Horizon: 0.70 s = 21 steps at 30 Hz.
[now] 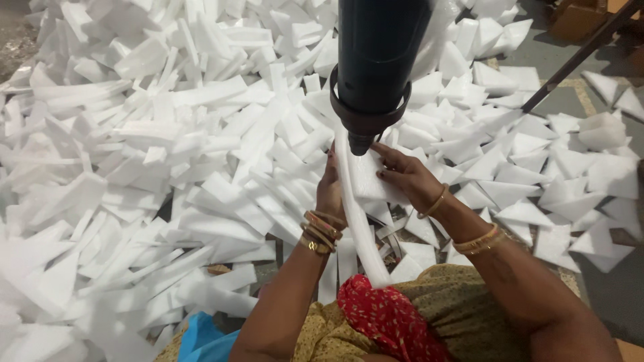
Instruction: The person sits on the floor and uses a heat-cutting tool to slice rectangular pieces of white foam. They pick up a piece, position it under the tool, and cut it into smaller triangular shapes, which are then discarded into a large pile.
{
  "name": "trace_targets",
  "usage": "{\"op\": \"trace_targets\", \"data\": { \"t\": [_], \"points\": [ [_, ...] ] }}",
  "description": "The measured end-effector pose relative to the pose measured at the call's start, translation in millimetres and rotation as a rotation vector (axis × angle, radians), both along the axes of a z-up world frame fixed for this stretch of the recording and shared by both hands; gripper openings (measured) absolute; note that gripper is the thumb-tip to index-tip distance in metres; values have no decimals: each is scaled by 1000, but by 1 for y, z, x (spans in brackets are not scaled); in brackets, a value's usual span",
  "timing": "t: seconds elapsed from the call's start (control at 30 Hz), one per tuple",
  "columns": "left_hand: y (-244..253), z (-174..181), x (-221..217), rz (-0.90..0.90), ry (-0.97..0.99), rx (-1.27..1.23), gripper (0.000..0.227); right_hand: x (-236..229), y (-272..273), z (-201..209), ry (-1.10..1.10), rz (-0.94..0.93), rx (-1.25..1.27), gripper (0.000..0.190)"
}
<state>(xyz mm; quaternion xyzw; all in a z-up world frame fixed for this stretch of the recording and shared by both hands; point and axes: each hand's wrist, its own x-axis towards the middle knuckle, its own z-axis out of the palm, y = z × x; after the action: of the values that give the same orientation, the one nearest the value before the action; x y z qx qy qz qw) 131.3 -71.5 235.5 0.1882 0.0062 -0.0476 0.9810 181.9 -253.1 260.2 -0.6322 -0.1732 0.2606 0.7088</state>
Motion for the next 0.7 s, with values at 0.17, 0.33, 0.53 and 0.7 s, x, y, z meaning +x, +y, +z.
{"op": "trace_targets", "data": {
  "t": [0.17,0.33,0.53,0.7],
  "points": [
    [-2,-15,-37,274,-107,648,55,-28,-3,16,-48,38,-223,65],
    [-5,-25,-65,228,16,799,56,-51,-5,22,-65,71,-372,64],
    [-6,-35,-80,264,9,929,55,-62,-7,11,-164,75,-433,63],
    [-6,-38,-88,340,-76,1145,53,-66,-9,0,-276,98,-390,64]
  ]
}}
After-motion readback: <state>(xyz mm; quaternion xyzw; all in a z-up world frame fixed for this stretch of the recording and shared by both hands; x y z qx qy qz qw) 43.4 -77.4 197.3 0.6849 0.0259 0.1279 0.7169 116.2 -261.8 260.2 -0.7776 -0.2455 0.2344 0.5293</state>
